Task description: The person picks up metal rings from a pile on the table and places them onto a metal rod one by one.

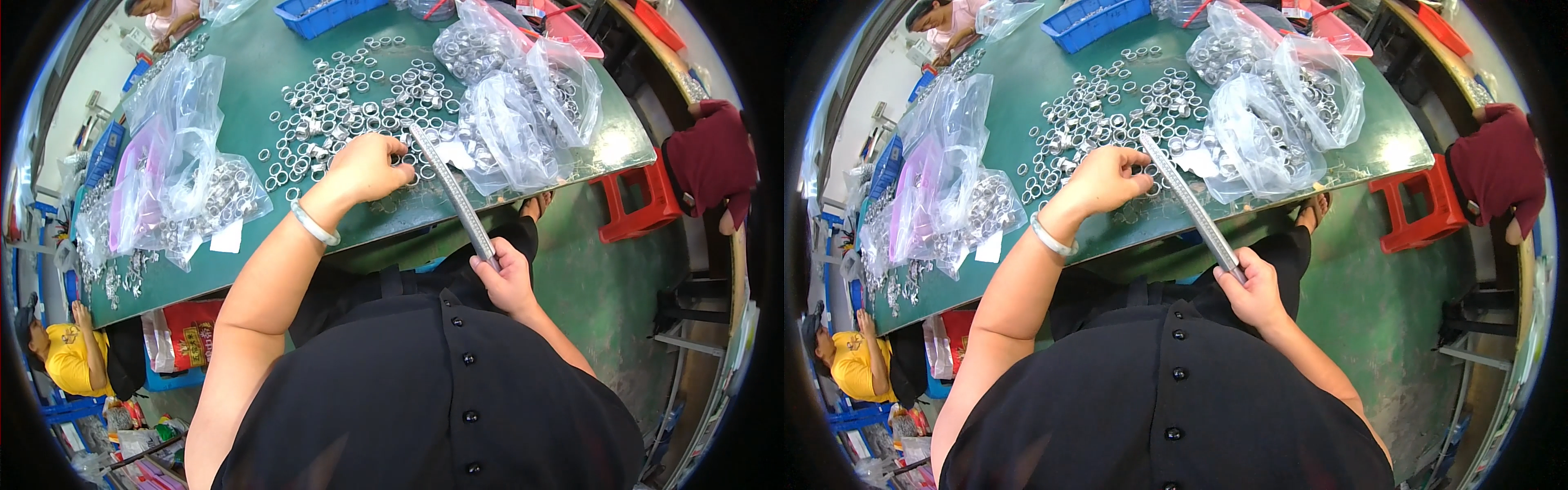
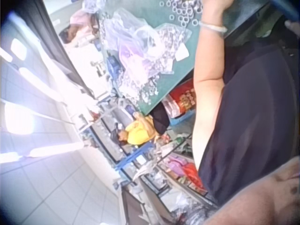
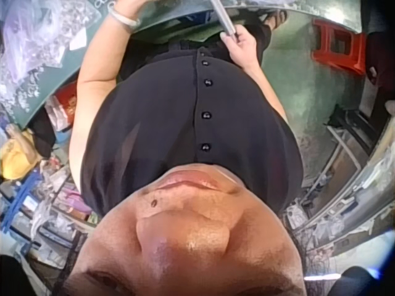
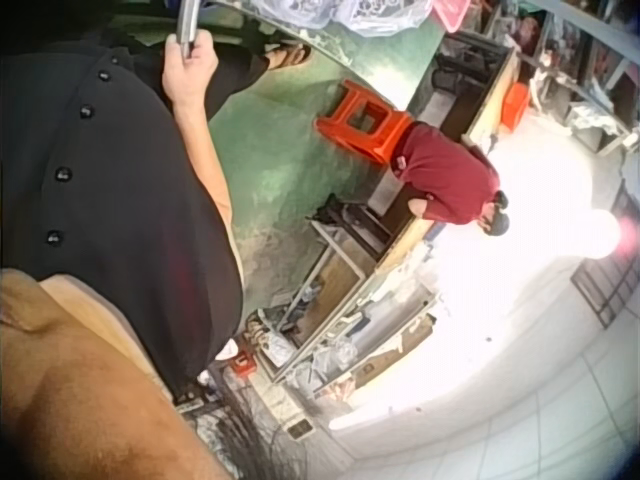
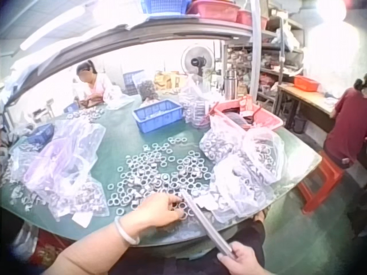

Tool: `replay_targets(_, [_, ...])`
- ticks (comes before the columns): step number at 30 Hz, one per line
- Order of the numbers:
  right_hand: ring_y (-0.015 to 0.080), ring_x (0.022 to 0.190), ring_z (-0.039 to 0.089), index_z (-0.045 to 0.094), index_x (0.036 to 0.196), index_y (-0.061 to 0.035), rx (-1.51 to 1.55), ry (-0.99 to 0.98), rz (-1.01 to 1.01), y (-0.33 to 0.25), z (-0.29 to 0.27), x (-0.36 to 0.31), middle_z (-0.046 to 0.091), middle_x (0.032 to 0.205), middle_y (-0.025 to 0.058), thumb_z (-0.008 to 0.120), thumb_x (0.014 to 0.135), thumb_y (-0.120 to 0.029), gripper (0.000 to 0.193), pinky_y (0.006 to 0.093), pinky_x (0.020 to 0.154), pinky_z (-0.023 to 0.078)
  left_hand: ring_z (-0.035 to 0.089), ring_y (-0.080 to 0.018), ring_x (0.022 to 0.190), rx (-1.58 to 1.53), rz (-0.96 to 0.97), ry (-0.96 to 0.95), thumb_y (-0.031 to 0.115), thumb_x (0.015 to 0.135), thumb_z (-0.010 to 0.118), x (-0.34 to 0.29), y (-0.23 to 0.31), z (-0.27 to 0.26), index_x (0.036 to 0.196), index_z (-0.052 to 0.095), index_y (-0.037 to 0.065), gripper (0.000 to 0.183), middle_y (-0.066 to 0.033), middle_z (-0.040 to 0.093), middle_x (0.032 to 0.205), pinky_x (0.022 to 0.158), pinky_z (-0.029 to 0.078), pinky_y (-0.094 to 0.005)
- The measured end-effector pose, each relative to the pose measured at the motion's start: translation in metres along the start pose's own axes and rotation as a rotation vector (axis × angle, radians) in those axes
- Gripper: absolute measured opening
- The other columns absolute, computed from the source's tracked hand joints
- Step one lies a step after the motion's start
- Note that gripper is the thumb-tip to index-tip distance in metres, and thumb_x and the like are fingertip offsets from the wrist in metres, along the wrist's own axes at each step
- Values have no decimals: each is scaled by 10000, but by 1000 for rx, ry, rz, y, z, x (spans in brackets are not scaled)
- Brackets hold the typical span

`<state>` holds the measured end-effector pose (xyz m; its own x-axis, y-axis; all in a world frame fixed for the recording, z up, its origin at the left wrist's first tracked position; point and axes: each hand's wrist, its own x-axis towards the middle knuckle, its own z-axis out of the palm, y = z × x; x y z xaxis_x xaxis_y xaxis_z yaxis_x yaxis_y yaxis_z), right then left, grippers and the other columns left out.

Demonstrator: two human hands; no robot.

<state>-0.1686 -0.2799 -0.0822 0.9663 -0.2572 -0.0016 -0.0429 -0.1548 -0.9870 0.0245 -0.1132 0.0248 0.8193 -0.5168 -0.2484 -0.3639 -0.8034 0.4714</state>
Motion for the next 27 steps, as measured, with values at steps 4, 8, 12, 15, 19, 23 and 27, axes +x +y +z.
replay_targets(4, [48,544,350,484,710,-26,-4,2,-2,-1,0,0,406,590,-26,604,753,-52,130,220,494,326,613,-269,833,34,14,79,261,718,649,2,0,7,981,648,105,306,-114,647,856,731,472,-371])
replay_targets(8, [48,544,352,485,713,-26,9,1,21,-3,0,0,403,591,-28,603,755,-51,127,219,493,326,613,-280,802,55,25,115,227,722,645,3,8,10,873,655,99,197,-112,644,811,705,472,-379])
replay_targets(12, [45,544,351,486,717,-26,-3,0,9,-1,-1,0,407,594,-33,602,758,-51,126,216,494,325,615,-220,726,-29,55,110,194,720,652,6,6,8,850,647,69,181,-95,637,747,667,470,-336])
replay_targets(15, [43,545,349,482,716,-28,12,-4,16,-2,-1,-1,409,596,-33,601,760,-50,129,214,495,325,520,-127,565,-469,35,85,140,740,647,8,-6,7,828,631,25,145,-9,558,640,536,416,-261])
replay_targets(19, [41,547,347,477,713,-31,11,-11,34,-6,1,0,409,598,-36,600,764,-48,134,211,495,324,362,-51,538,-1396,-12,-200,116,807,575,9,-28,-5,763,546,66,73,16,451,624,443,256,-189])
replay_targets(23, [38,547,345,476,715,-32,15,-25,15,-5,3,-1,409,597,-40,601,765,-48,136,209,494,322,391,-89,567,-1783,-164,-344,97,835,522,6,-27,-5,799,501,29,79,-37,462,698,456,322,-199])
replay_targets(27, [38,546,344,474,713,-33,-4,-38,20,-9,5,0,408,594,-40,604,765,-50,141,209,492,319,420,-109,614,-1921,-101,-393,92,848,494,1,-33,-1,824,499,0,95,-62,471,724,507,374,-218])
